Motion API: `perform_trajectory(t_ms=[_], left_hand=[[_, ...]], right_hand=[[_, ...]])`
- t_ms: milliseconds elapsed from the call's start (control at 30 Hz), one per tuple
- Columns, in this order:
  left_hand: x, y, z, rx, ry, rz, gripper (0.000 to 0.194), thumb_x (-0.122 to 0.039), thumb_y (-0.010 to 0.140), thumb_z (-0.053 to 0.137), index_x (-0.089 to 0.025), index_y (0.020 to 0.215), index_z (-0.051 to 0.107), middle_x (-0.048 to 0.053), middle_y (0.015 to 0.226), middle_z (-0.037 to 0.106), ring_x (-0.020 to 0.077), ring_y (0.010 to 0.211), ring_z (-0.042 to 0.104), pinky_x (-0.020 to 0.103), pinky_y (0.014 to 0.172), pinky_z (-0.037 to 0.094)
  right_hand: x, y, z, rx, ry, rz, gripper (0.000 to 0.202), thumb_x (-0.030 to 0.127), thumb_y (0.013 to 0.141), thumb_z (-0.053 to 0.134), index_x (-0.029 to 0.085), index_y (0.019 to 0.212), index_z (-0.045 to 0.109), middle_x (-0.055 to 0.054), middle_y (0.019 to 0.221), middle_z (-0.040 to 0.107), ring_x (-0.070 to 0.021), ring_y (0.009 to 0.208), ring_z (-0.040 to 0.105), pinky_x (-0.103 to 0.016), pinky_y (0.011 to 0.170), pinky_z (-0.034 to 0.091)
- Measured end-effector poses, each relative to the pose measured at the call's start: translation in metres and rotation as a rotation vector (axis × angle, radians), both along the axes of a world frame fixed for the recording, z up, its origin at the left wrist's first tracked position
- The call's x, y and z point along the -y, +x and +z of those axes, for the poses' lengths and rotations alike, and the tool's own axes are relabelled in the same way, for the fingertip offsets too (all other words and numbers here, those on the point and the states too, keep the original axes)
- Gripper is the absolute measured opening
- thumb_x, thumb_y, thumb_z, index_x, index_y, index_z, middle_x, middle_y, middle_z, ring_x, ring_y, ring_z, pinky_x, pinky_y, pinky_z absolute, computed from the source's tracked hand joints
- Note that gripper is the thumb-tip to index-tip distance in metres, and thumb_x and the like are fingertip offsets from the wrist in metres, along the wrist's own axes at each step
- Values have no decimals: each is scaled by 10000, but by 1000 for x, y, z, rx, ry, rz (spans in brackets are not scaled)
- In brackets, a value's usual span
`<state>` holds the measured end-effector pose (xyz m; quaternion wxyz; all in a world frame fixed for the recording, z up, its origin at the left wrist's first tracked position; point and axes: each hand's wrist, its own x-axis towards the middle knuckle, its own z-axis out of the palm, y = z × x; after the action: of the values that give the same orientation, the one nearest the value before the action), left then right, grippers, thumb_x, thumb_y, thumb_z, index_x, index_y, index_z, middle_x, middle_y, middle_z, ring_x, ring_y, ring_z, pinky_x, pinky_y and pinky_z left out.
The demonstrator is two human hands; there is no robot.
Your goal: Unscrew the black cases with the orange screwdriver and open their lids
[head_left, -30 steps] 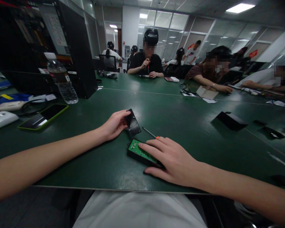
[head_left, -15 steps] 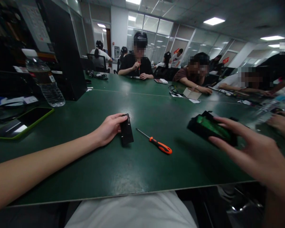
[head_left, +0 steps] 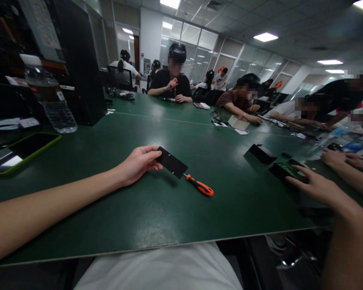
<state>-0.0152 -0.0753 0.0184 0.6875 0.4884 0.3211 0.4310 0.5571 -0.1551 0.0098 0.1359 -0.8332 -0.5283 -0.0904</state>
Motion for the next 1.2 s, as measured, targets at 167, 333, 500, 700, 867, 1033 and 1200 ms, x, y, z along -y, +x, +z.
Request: perform_trajectory(t_ms=[167,333,500,700,867,1033,1200], left_hand=[[9,4,-3,-73,201,-37,189,-238,836,763,-121,964,689,54,908,762,141,706,743,215,667,586],[26,6,-6,-202,513,-117,134,-218,878,708,-125,971,730,62,935,770,171,857,747,272,829,592],[31,4,-6,-225,796,-29,124,-165,917,653,-159,989,754,58,978,747,153,901,717,245,823,576],[28,4,-8,-299,830,-33,224,-202,905,673,-164,1123,712,90,1176,683,173,979,721,284,887,597],[26,6,-7,-433,802,-70,255,-245,915,655,-164,1155,687,89,1158,689,192,999,713,311,885,597],[28,5,-3,-505,864,-106,214,-245,942,594,-172,1110,705,79,1124,697,182,964,700,291,829,586],[28,5,-2,-527,871,-97,200,-236,941,582,-166,1071,717,87,1111,707,178,936,689,277,793,573]], right_hand=[[-1,-104,31,-298,191,249,512,616,848,514,285,1232,584,-104,1235,684,-397,1144,633,-529,963,501],[-7,-258,59,-608,-104,945,313,550,978,501,238,965,524,-87,1376,607,-262,1226,595,-440,1019,488],[-13,-331,67,-530,-321,1236,264,445,999,516,216,876,467,-51,1085,692,-162,929,622,-302,817,492],[-8,-313,72,-490,-196,1205,221,452,962,574,232,942,577,-35,1122,707,-202,992,644,-339,868,507],[-2,-203,80,46,270,583,387,505,852,573,231,1102,681,-124,1116,731,-309,977,681,-441,879,507],[-4,-74,55,39,217,50,488,557,673,551,224,990,718,-125,885,746,-313,778,676,-415,736,502],[-4,-25,21,20,91,-13,491,565,713,537,221,1004,732,-122,964,759,-320,845,689,-406,754,495]])
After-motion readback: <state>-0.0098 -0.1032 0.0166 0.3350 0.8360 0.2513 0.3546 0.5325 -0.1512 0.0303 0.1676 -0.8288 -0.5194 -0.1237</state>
